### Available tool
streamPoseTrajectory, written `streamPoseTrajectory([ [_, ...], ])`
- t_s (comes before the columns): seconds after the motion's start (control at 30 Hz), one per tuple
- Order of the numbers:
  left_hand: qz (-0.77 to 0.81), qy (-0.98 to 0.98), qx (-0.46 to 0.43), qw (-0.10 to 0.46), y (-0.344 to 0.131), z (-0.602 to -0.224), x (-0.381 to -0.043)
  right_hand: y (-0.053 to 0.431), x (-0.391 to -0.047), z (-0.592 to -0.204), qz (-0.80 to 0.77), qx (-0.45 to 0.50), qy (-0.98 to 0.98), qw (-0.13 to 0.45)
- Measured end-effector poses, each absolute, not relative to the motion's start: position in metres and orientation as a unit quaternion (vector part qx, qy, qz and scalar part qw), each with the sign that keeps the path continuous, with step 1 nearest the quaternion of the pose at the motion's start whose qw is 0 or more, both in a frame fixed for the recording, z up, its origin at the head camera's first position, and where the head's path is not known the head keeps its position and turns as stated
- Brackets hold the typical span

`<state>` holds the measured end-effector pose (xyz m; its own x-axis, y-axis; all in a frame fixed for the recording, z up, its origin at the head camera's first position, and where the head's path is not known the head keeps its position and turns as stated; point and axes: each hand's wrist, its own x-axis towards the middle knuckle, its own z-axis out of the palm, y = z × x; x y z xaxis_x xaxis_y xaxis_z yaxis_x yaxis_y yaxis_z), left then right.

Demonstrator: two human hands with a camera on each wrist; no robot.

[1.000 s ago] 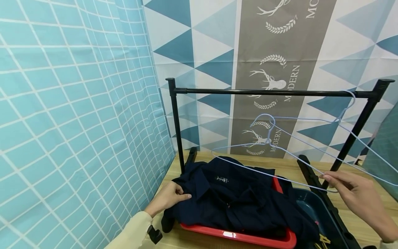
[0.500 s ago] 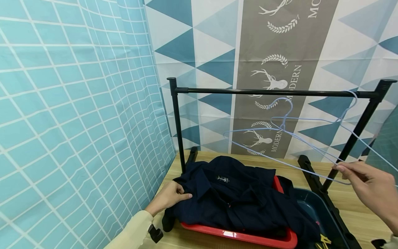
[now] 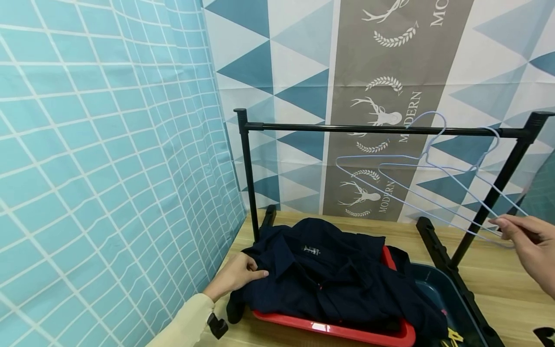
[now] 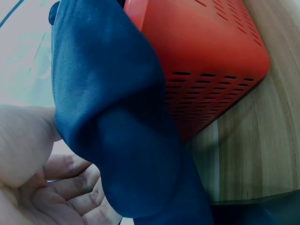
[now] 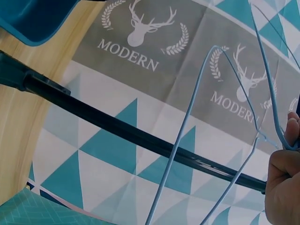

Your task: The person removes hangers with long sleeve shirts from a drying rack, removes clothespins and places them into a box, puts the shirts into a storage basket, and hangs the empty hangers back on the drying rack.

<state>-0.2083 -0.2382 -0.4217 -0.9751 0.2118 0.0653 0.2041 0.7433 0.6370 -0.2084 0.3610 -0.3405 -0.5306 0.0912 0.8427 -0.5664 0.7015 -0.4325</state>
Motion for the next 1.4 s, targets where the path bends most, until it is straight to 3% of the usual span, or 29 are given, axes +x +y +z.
streamPoseTrajectory([
  [0.43, 0.343, 0.933, 0.112, 0.007, -0.238, -0.423, -0.21, 0.375, -0.215, -0.342, 0.378, 0.149, -0.779, 0.478],
  [1.4, 0.348, 0.931, 0.109, 0.005, -0.238, -0.423, -0.209, 0.378, -0.209, -0.362, 0.375, 0.098, -0.817, 0.426],
])
